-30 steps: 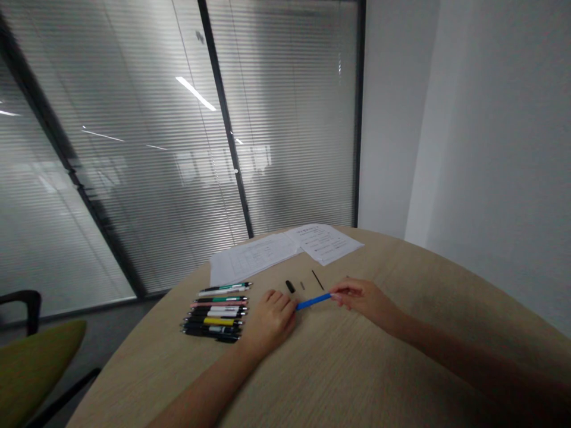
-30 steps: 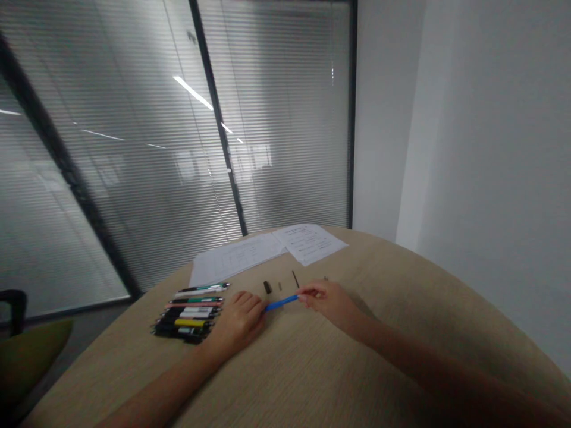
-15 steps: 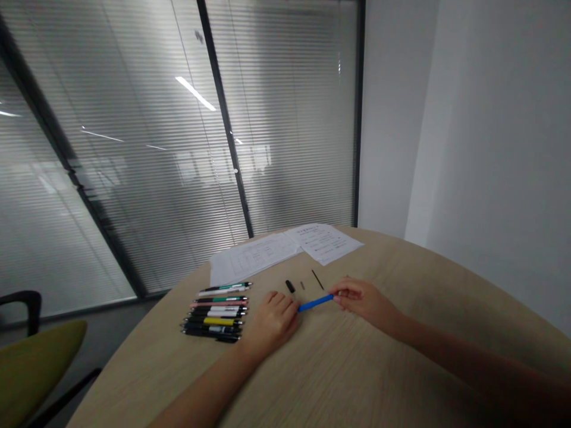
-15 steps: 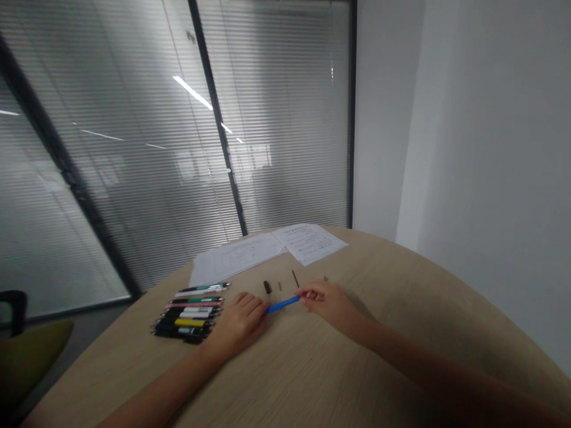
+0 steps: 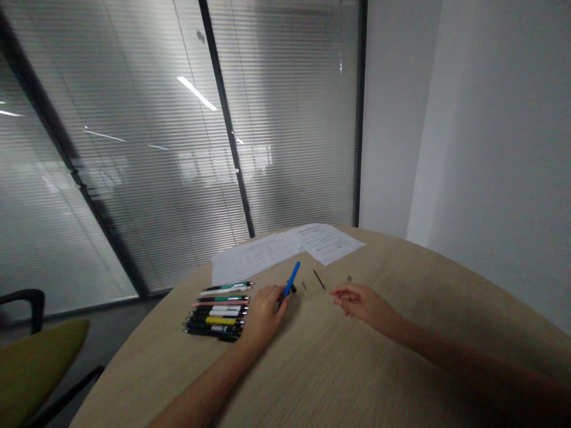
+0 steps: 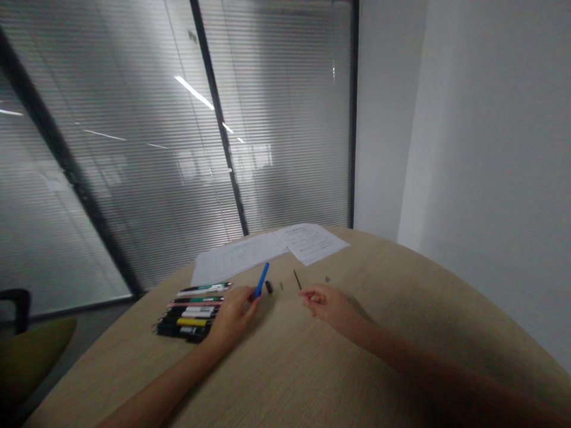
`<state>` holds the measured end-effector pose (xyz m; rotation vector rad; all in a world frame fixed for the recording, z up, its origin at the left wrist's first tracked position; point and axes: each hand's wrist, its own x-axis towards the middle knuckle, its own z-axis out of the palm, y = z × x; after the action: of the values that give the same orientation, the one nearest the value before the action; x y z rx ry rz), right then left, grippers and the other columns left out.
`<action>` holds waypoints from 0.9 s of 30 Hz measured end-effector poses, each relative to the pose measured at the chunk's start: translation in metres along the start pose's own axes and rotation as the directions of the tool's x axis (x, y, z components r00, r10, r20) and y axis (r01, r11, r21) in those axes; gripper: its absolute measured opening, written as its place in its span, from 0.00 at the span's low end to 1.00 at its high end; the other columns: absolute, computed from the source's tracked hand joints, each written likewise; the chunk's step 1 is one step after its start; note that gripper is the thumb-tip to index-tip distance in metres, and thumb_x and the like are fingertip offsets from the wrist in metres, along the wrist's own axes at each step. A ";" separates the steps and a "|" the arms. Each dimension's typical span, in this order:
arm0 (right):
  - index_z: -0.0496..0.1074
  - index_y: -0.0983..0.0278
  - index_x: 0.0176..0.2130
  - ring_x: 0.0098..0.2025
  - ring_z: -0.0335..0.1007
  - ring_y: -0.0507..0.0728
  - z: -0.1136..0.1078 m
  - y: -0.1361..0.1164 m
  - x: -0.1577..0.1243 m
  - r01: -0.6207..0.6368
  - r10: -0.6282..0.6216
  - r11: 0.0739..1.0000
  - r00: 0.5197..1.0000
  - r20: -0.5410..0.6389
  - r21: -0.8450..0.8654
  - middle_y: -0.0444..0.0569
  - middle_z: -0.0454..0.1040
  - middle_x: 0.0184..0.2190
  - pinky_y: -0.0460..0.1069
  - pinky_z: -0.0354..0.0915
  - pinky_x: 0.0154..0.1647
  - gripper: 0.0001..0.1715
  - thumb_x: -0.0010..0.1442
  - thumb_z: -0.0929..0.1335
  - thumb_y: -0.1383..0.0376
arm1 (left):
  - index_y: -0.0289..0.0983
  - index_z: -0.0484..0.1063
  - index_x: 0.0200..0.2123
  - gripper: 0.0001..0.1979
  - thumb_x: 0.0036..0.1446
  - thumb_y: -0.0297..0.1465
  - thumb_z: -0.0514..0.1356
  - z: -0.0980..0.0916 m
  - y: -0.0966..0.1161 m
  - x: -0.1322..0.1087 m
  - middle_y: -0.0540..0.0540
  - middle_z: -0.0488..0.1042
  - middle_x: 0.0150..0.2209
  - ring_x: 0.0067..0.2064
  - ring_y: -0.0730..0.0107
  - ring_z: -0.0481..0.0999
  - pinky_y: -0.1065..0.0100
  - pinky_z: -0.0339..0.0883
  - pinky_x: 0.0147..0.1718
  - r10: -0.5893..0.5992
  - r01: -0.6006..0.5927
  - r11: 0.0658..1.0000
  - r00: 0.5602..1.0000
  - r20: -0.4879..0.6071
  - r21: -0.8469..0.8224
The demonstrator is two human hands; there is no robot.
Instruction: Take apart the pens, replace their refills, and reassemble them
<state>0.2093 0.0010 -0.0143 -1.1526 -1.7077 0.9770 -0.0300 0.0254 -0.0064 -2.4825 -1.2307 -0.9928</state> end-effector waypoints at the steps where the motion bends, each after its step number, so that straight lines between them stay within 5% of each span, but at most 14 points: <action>1: 0.70 0.64 0.37 0.23 0.63 0.49 0.002 0.004 0.000 -0.010 0.010 1.000 1.000 0.004 -0.005 0.45 0.68 0.24 0.44 0.61 0.24 0.13 0.50 0.64 0.63 | 0.34 0.67 0.32 0.09 0.53 0.29 0.49 0.001 -0.002 0.000 0.45 0.70 0.28 0.31 0.65 0.69 0.65 0.63 0.32 -0.039 0.038 0.998 0.999 -0.010 -0.043; 5: 0.70 0.64 0.37 0.22 0.63 0.49 0.010 0.017 -0.002 0.003 0.001 0.993 1.000 0.027 -0.118 0.45 0.70 0.24 0.45 0.61 0.25 0.12 0.52 0.63 0.65 | 0.36 0.66 0.36 0.10 0.53 0.32 0.49 0.004 -0.009 0.002 0.47 0.70 0.28 0.32 0.66 0.70 0.65 0.63 0.33 -0.211 0.199 0.959 0.977 -0.038 -0.203; 11: 0.71 0.62 0.37 0.30 0.66 0.51 0.012 0.017 -0.009 0.196 -0.186 0.899 0.980 0.063 -0.392 0.47 0.72 0.30 0.45 0.62 0.31 0.12 0.53 0.62 0.67 | 0.35 0.63 0.40 0.12 0.52 0.32 0.49 0.009 -0.013 0.002 0.48 0.69 0.29 0.31 0.67 0.70 0.66 0.63 0.32 -0.388 0.371 0.885 0.922 -0.006 -0.283; 17: 0.69 0.64 0.39 0.29 0.65 0.51 0.011 0.017 -0.010 0.254 -0.221 0.840 0.967 0.126 -0.480 0.48 0.71 0.31 0.46 0.62 0.32 0.13 0.54 0.60 0.69 | 0.33 0.63 0.40 0.12 0.53 0.30 0.50 0.012 -0.014 0.002 0.46 0.71 0.30 0.30 0.68 0.71 0.68 0.64 0.30 -0.426 0.424 0.870 0.903 0.049 -0.252; 27: 0.69 0.63 0.39 0.37 0.65 0.53 0.016 0.014 -0.009 0.395 -0.307 0.704 0.919 0.248 -0.591 0.49 0.69 0.34 0.47 0.61 0.37 0.16 0.52 0.59 0.74 | 0.35 0.63 0.41 0.11 0.53 0.28 0.52 0.010 -0.006 0.002 0.47 0.72 0.30 0.32 0.67 0.71 0.69 0.64 0.30 -0.339 0.355 0.919 0.934 0.115 -0.170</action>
<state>0.2005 -0.0063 -0.0348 -1.1028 -2.3606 0.2207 -0.0290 0.0347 -0.0130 -2.5186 -1.7256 -1.1438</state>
